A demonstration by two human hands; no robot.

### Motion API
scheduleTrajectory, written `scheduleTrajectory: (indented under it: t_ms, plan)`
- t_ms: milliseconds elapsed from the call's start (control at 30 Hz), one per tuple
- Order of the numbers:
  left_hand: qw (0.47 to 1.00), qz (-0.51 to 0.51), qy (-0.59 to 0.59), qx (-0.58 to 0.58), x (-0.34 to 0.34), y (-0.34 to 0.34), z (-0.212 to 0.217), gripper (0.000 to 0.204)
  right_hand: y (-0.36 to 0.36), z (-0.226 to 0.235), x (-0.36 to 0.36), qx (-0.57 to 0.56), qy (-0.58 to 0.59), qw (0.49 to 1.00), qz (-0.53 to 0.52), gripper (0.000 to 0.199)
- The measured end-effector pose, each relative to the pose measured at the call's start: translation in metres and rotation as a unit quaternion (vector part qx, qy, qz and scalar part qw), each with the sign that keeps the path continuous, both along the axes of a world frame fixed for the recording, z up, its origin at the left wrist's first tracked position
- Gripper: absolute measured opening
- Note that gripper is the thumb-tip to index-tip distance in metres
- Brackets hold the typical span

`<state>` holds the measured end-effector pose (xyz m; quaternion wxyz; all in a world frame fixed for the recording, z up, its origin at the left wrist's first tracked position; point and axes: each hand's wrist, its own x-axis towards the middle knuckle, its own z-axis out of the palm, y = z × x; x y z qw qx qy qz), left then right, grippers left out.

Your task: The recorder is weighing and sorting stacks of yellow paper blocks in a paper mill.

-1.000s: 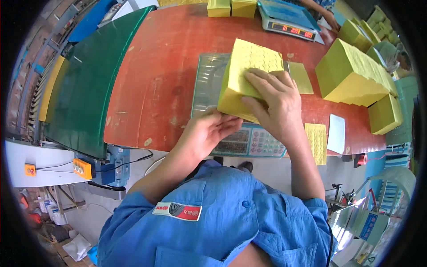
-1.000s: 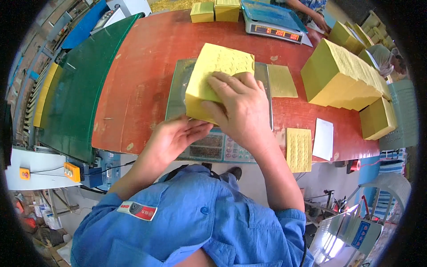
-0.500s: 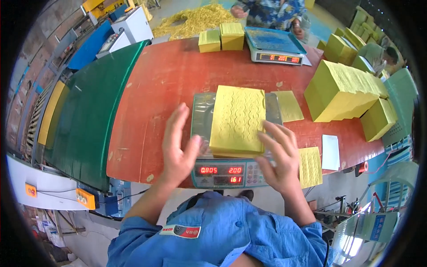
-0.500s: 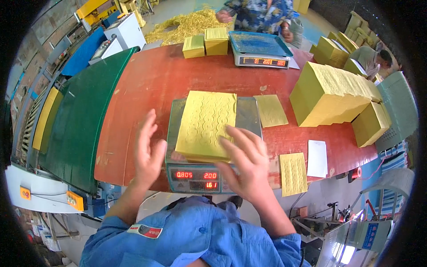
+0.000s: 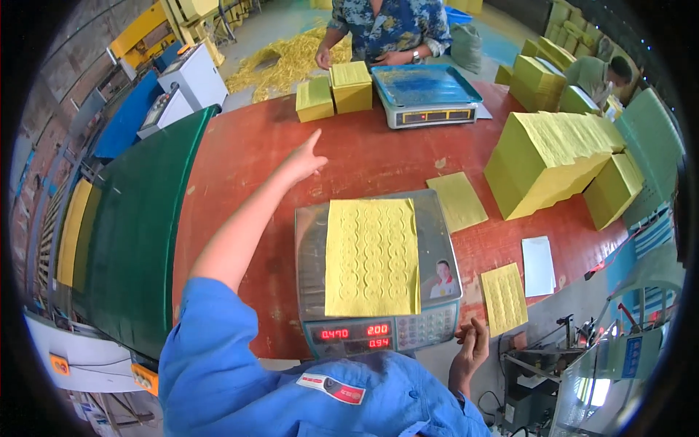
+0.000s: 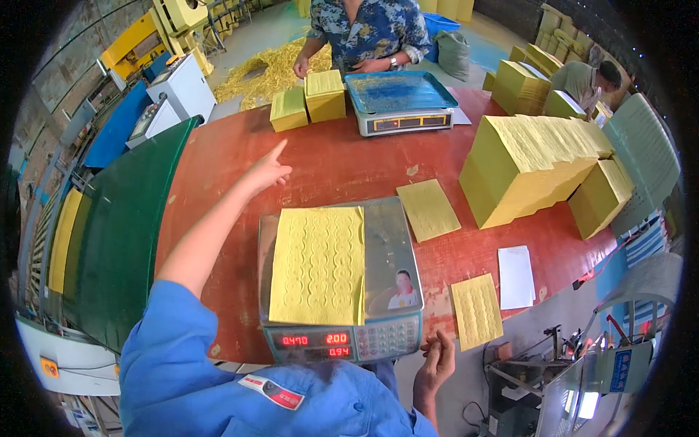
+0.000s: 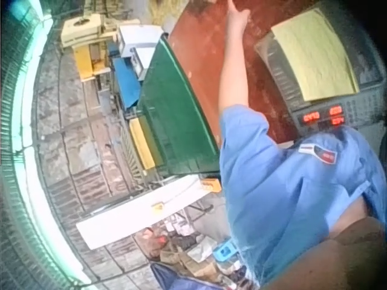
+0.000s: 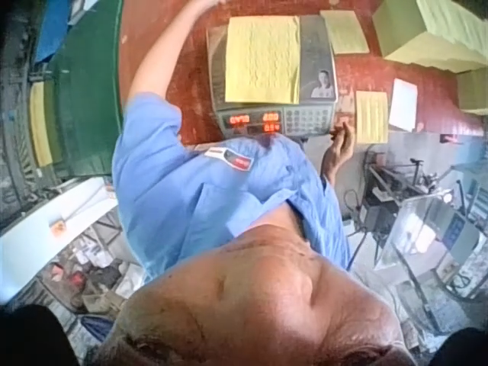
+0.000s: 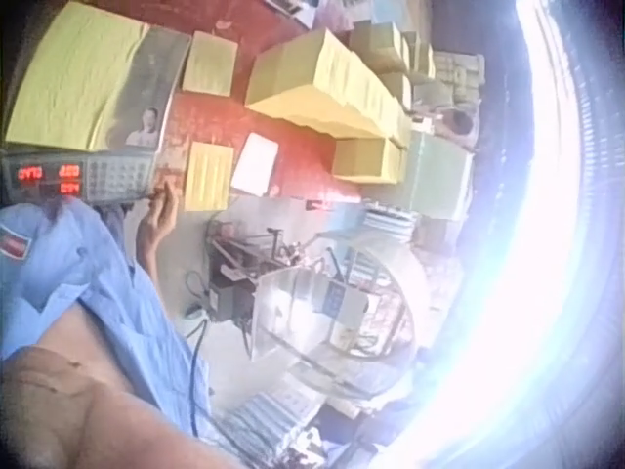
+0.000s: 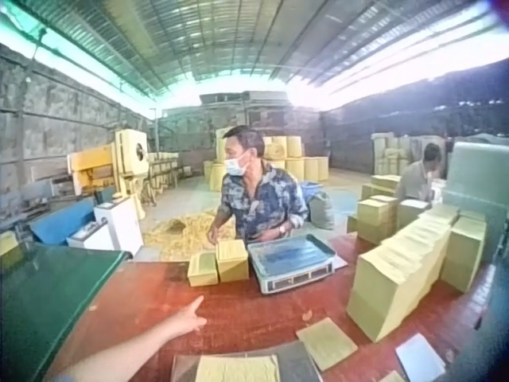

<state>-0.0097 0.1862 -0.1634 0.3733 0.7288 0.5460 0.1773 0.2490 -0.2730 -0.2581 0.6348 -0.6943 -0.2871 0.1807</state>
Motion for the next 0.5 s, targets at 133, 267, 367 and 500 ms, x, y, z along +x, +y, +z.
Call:
scheduleTrajectory:
  t_ms: [133,267,367,500]
  plan:
    - [0.999,-0.024,0.045,-0.006,0.048,0.043,0.001,0.090,0.011,-0.012,-0.005,0.005,0.010,0.998,-0.056,0.020]
    - [0.988,0.025,0.150,0.024,0.082,0.095,-0.002,0.087,0.011,-0.022,-0.002,-0.002,0.010,0.997,-0.078,0.018]
    - [0.929,0.060,0.231,0.282,0.081,0.159,-0.034,0.074,0.020,-0.020,-0.003,-0.001,-0.002,0.997,-0.077,0.016]
    - [0.898,0.078,0.204,0.381,0.106,0.186,-0.025,0.028,0.023,-0.023,-0.005,-0.016,0.010,0.994,-0.107,0.016]
